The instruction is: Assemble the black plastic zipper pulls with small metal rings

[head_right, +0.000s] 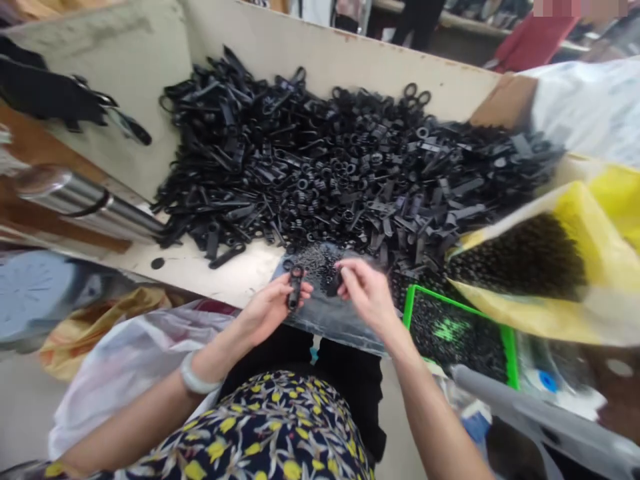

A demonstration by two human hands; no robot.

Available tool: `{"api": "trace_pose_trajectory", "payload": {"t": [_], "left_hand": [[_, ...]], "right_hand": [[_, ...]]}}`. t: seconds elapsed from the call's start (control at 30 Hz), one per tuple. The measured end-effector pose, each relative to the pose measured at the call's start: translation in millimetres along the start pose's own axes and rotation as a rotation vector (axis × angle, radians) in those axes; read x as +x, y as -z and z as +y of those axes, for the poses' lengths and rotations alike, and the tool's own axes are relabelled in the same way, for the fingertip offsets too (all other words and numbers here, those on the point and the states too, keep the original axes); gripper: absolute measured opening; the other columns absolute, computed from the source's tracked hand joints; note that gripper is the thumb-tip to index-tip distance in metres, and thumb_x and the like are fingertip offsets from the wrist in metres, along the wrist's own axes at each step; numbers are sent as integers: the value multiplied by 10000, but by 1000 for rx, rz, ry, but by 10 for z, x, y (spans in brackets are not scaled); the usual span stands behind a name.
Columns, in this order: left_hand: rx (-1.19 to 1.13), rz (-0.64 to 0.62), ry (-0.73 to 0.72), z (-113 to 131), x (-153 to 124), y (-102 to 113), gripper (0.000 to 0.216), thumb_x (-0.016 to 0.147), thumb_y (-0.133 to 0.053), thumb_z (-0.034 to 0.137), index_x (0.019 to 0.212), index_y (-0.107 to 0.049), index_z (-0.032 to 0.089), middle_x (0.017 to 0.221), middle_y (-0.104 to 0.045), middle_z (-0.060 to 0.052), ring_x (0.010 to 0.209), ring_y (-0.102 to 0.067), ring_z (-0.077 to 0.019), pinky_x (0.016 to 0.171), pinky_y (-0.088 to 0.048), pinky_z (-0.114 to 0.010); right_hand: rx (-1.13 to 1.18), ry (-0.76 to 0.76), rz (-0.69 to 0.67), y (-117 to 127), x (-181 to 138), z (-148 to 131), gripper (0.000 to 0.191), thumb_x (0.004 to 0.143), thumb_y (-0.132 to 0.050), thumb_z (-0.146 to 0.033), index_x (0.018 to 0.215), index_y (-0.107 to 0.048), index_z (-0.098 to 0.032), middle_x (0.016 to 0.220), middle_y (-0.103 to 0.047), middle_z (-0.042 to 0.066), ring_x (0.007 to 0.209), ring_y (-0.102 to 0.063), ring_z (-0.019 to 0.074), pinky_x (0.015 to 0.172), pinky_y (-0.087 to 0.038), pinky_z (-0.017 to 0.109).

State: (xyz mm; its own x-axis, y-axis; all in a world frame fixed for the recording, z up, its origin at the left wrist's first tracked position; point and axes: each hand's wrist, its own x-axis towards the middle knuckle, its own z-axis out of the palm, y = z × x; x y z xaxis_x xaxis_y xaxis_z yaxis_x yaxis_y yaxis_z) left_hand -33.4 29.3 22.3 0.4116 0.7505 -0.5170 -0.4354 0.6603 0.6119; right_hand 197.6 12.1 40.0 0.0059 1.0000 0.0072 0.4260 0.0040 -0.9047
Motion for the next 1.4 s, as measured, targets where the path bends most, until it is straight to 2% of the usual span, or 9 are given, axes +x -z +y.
{"api": "trace_pose_trajectory", "payload": {"t": [0.13,0.23,0.3,0.4,0.5,0.7,0.97,1.2,1.4], "left_hand": [[-42,-48,2,-25,-24,-18,358,755,-649,189,1112,-675,179,1056,-764,-80,957,-689,-213,865,-510,-317],[-16,-88,-17,-66,-89,-38,351,795,-666,220,1146,-676,198,1167,-747,-74,1063,-671,-233,898,-506,-328],[-4,-79,-59,-109,-115,-47,330,823,-703,239,1149,-675,200,1223,-730,-68,1142,-647,-226,969,-482,-322],[-80,-5,-67,-202,-101,-47,304,826,-763,271,1105,-663,201,1166,-732,-48,1114,-649,-195,993,-469,-306],[-171,71,-74,-290,-49,-37,314,793,-808,262,1049,-638,195,1051,-734,-26,1002,-663,-162,938,-485,-284],[-193,66,-53,-280,-16,-33,364,800,-811,263,1099,-617,188,1044,-762,-68,1049,-694,-208,996,-496,-346],[-156,-6,-47,-189,-90,-51,353,794,-744,195,1142,-696,168,1151,-771,-92,1176,-667,-251,1065,-456,-353],[-147,-37,-31,-254,-159,-102,236,873,-728,270,1088,-726,175,1189,-761,-91,1203,-647,-257,1080,-445,-365],[-56,-15,-102,-347,-159,-124,314,887,-770,340,1149,-688,187,1273,-721,-92,1235,-628,-246,1113,-433,-379]], "right_hand": [[176,-4,-115,-522,-269,72,325,1025,-583,-433,1270,-678,-241,824,-715,19,654,-699,164,604,-586,288],[191,-5,-63,-760,-321,126,414,1014,-605,-393,1399,-552,-252,787,-687,3,938,-768,229,698,-618,302],[143,-7,3,-829,-311,139,432,999,-633,-366,1396,-512,-247,826,-711,3,962,-769,222,758,-626,311],[-4,31,128,-881,-310,106,333,984,-672,-348,1282,-575,-234,983,-750,40,791,-742,171,746,-626,301],[-192,195,194,-945,-378,28,131,1034,-598,-287,1107,-683,-220,1019,-743,70,900,-742,183,823,-625,313],[-329,291,167,-991,-599,6,410,1032,-604,-227,1442,-603,-210,1302,-698,138,1202,-698,240,1010,-607,371],[-269,259,205,-795,-673,-62,389,1008,-644,-213,1394,-659,-258,1183,-691,102,1054,-718,209,868,-650,330],[-314,275,263,-892,-652,-146,313,1009,-638,-200,1313,-710,-232,1122,-709,96,1025,-730,205,838,-646,309],[-373,246,281,-945,-656,-162,268,1026,-618,-216,1270,-727,-228,1052,-707,78,928,-741,175,748,-624,256]]}}
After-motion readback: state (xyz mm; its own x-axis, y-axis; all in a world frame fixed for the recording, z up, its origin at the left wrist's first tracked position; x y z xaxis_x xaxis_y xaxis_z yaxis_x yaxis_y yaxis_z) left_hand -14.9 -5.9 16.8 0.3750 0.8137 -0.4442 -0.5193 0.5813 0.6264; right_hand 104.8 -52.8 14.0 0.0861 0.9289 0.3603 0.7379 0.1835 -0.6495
